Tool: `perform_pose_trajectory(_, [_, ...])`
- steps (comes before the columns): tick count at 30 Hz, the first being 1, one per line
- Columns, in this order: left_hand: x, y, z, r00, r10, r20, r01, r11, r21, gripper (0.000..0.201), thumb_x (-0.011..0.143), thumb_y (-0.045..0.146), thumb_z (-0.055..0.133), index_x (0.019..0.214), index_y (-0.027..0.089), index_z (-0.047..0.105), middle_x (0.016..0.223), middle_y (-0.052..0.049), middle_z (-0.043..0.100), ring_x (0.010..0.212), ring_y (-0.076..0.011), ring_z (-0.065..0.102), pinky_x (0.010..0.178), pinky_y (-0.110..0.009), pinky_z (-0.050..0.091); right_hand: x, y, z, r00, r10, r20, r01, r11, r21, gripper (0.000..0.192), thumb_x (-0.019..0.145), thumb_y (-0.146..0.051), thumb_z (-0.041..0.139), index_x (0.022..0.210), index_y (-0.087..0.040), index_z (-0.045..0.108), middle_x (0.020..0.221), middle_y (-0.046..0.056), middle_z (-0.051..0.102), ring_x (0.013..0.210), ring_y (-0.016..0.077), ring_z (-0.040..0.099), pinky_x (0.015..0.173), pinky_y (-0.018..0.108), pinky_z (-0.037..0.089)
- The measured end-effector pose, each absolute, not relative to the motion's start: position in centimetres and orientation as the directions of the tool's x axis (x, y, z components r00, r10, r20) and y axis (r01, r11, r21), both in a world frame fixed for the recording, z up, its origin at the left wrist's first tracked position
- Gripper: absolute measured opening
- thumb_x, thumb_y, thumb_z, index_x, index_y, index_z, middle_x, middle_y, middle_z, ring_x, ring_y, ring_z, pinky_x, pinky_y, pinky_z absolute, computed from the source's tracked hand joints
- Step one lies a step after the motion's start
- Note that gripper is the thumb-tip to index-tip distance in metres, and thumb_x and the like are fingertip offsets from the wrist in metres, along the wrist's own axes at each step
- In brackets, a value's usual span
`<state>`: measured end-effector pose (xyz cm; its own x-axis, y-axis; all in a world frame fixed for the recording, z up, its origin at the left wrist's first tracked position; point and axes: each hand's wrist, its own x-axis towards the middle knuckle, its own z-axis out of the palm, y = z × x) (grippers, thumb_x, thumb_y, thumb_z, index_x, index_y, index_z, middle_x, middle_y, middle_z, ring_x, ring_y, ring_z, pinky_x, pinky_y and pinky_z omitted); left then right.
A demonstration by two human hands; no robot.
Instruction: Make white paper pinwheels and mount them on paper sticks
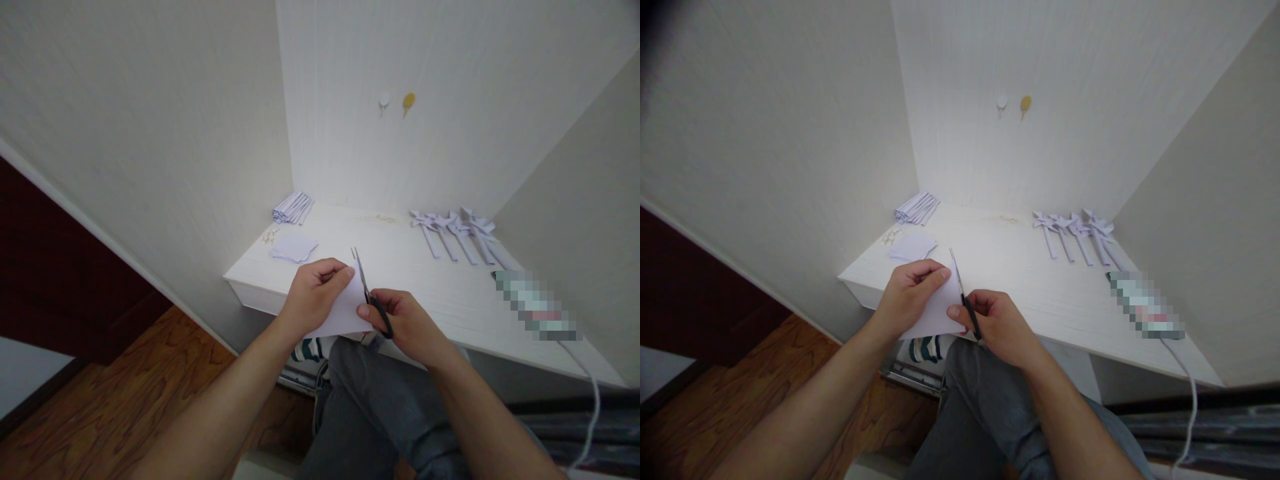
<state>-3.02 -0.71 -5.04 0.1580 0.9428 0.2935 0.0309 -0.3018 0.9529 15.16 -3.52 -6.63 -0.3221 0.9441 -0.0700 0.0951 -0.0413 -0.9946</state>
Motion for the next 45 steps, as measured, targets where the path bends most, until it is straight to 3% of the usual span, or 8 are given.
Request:
perform_pose_trajectory(12, [-3.0, 0.1, -6.7, 0.067, 0.976, 0.208, -0.062, -0.204, 0.977, 0.027, 0.079, 0.042, 0.073, 0.070, 0.017, 0.073, 0.064, 0.002, 0.061, 0.060, -0.0125, 0.049, 0.056, -0.025, 0.037, 16.0, -2.0, -7.5, -0.144, 0.988, -0.063, 0.333, -0.012, -0.943, 0.049, 0.078, -0.066, 0.070, 0.061, -0.019, 0.068, 0.054, -0.001, 0.056, 0.054, 0.0136, 0.046, 0.055, 0.029, 0.035])
perform_pose_trajectory(15, [-3.0, 0.9, -7.8, 0.006, 0.987, 0.160, -0.122, -0.158, 0.980, 0.028, 0.076, 0.044, 0.076, 0.075, 0.017, 0.077, 0.067, 0.001, 0.063, 0.063, -0.0129, 0.050, 0.059, -0.025, 0.038, 17.7, -1.0, -8.3, -0.072, 0.994, -0.083, 0.402, -0.047, -0.914, 0.040, 0.069, -0.058, 0.081, 0.069, -0.018, 0.076, 0.063, 0.002, 0.067, 0.058, 0.0155, 0.052, 0.056, 0.029, 0.037])
perform_pose_trajectory(19, [-3.0, 1.5, -9.0, -0.056, 0.993, 0.103, -0.165, -0.111, 0.980, 0.030, 0.075, 0.046, 0.078, 0.076, 0.016, 0.078, 0.064, 0.002, 0.058, 0.061, -0.0112, 0.045, 0.057, -0.024, 0.035, 19.7, -0.3, -8.6, 0.009, 0.997, -0.083, 0.454, -0.078, -0.888, 0.040, 0.061, -0.055, 0.088, 0.061, -0.018, 0.074, 0.052, 0.001, 0.062, 0.051, 0.0138, 0.046, 0.051, 0.029, 0.030])
perform_pose_trajectory(24, [-2.4, 1.6, -9.6, -0.068, 0.994, 0.082, -0.183, -0.093, 0.979, 0.034, 0.073, 0.050, 0.080, 0.078, 0.016, 0.078, 0.064, 0.002, 0.057, 0.061, -0.0116, 0.045, 0.055, -0.023, 0.036, 19.1, -0.8, -7.6, -0.061, 0.997, -0.047, 0.342, -0.023, -0.939, 0.048, 0.073, -0.064, 0.077, 0.076, -0.016, 0.079, 0.061, 0.003, 0.067, 0.057, 0.0154, 0.054, 0.058, 0.030, 0.041])
perform_pose_trajectory(30, [-1.5, 1.2, -9.4, -0.039, 0.996, 0.082, -0.211, -0.089, 0.973, 0.036, 0.074, 0.051, 0.080, 0.076, 0.015, 0.075, 0.066, 0.001, 0.059, 0.062, -0.0111, 0.047, 0.056, -0.023, 0.041, 17.2, -1.7, -7.8, -0.146, 0.988, -0.058, 0.037, -0.053, -0.998, 0.034, 0.066, -0.045, 0.087, 0.081, -0.017, 0.076, 0.063, 0.001, 0.069, 0.059, 0.0145, 0.058, 0.061, 0.029, 0.043])
perform_pose_trajectory(35, [-1.0, 1.2, -9.4, 0.019, 0.998, 0.052, -0.204, -0.047, 0.978, 0.041, 0.075, 0.055, 0.079, 0.083, 0.015, 0.076, 0.070, 0.000, 0.061, 0.063, -0.0117, 0.052, 0.056, -0.023, 0.044, 17.3, -1.6, -7.8, -0.077, 0.996, -0.048, 0.015, -0.047, -0.999, 0.026, 0.062, -0.039, 0.086, 0.065, -0.017, 0.072, 0.055, 0.000, 0.064, 0.053, 0.0139, 0.055, 0.057, 0.029, 0.042])
perform_pose_trajectory(39, [-0.7, 0.8, -9.2, 0.082, 0.997, -0.003, -0.193, 0.019, 0.981, 0.051, 0.074, 0.051, 0.079, 0.113, 0.018, 0.071, 0.071, 0.002, 0.061, 0.063, -0.0138, 0.057, 0.053, -0.023, 0.044, 18.0, -1.0, -7.8, 0.031, 0.999, -0.018, 0.009, -0.018, -1.000, 0.027, 0.062, -0.040, 0.084, 0.061, -0.017, 0.071, 0.056, 0.000, 0.065, 0.052, 0.0132, 0.054, 0.056, 0.030, 0.042])
perform_pose_trajectory(45, [-0.1, 0.0, -9.7, 0.138, 0.972, 0.188, 0.057, -0.198, 0.979, 0.060, 0.064, 0.021, 0.084, 0.120, 0.021, 0.061, 0.103, -0.005, 0.070, 0.084, -0.0176, 0.068, 0.067, -0.025, 0.052, 18.7, -0.3, -8.4, 0.147, 0.989, -0.025, 0.015, -0.028, -0.999, 0.027, 0.062, -0.042, 0.084, 0.065, -0.016, 0.073, 0.057, 0.003, 0.068, 0.050, 0.0126, 0.052, 0.052, 0.029, 0.037])
